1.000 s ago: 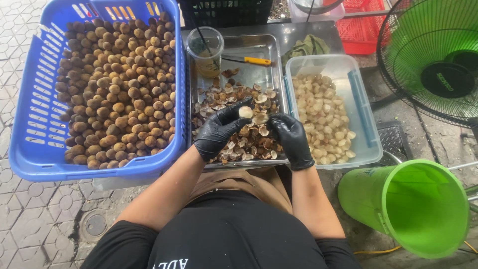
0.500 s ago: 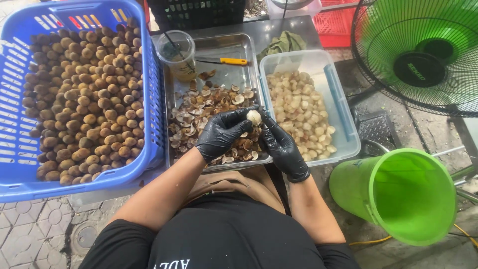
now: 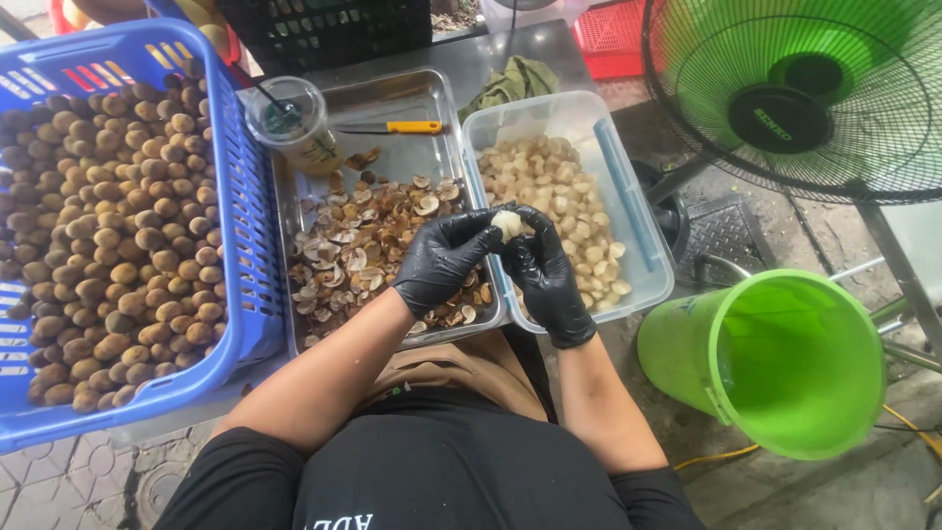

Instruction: The person is peeling and desheeling longans to extract the fruit into a container.

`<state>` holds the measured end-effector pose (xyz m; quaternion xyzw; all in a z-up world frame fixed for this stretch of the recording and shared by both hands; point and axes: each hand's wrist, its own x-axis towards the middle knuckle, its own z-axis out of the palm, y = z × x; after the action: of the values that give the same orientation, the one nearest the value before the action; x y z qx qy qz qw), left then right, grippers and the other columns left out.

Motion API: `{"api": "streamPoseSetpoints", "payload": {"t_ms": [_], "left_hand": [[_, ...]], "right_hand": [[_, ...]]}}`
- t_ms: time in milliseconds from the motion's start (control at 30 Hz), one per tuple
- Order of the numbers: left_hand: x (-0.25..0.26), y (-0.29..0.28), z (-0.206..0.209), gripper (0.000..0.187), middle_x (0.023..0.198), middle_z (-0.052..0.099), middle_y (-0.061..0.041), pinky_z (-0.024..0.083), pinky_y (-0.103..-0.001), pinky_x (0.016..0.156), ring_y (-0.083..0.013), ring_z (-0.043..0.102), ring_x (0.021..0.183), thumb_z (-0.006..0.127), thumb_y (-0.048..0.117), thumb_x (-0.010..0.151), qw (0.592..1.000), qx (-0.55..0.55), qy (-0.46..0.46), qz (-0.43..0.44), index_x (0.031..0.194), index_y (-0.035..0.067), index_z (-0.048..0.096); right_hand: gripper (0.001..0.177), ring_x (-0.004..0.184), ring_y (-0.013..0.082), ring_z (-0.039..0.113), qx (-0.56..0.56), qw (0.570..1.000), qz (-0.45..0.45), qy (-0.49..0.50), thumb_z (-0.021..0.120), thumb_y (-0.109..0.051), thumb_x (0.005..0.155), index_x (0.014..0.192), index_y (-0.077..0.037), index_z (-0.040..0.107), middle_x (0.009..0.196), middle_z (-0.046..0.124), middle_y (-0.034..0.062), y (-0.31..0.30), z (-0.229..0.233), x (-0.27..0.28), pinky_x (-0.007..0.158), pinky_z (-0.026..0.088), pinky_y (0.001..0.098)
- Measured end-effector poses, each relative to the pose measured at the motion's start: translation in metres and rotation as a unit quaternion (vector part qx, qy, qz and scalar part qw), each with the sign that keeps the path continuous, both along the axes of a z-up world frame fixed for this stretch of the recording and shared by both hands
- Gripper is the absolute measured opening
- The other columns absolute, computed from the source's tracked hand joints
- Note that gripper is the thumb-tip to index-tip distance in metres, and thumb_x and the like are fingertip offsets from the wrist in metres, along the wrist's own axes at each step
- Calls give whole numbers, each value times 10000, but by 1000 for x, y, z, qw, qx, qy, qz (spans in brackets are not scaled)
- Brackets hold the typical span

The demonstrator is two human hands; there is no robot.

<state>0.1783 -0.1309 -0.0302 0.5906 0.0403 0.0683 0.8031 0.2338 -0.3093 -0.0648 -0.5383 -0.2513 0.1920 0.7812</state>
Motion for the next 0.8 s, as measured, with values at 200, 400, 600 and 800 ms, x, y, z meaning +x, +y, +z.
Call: {"api": "streamPoseSetpoints", "payload": {"t_ms": [200,400,600,800], "left_hand": [[29,-5,12,431,1172,764,-62,575,-290,981,-126,720,1075,779,229,895,996,65,49,-39,1269,37,687],[80,3,30,402,1075,800,-90,587,-315,935,-183,747,998,764,345,915,981,191,12,-43,1185,48,751],[132,19,32,648,1323,669,-153,557,-338,1012,-258,719,1137,708,497,897,949,304,7,-82,1392,116,535],[125,92,48,678,1556,361,-242,310,-486,1124,-455,380,1392,571,622,981,755,646,20,-113,1529,271,382]], "right_hand": [[399,1070,101,608,-73,987,-69,-122,560,-21,1087,1471,-69,461,1220,623,53,2,19,22,926,540,265],[355,996,111,614,-59,988,-101,-99,562,-95,1111,1449,-66,457,1173,636,53,6,14,62,847,534,254],[368,1153,165,627,-265,843,-230,-407,519,-116,1180,1538,-56,464,1413,606,115,-15,22,112,952,554,263],[328,927,205,647,-152,956,-138,-211,588,37,1069,1392,-4,630,1359,543,280,-22,32,107,639,530,275]]}}
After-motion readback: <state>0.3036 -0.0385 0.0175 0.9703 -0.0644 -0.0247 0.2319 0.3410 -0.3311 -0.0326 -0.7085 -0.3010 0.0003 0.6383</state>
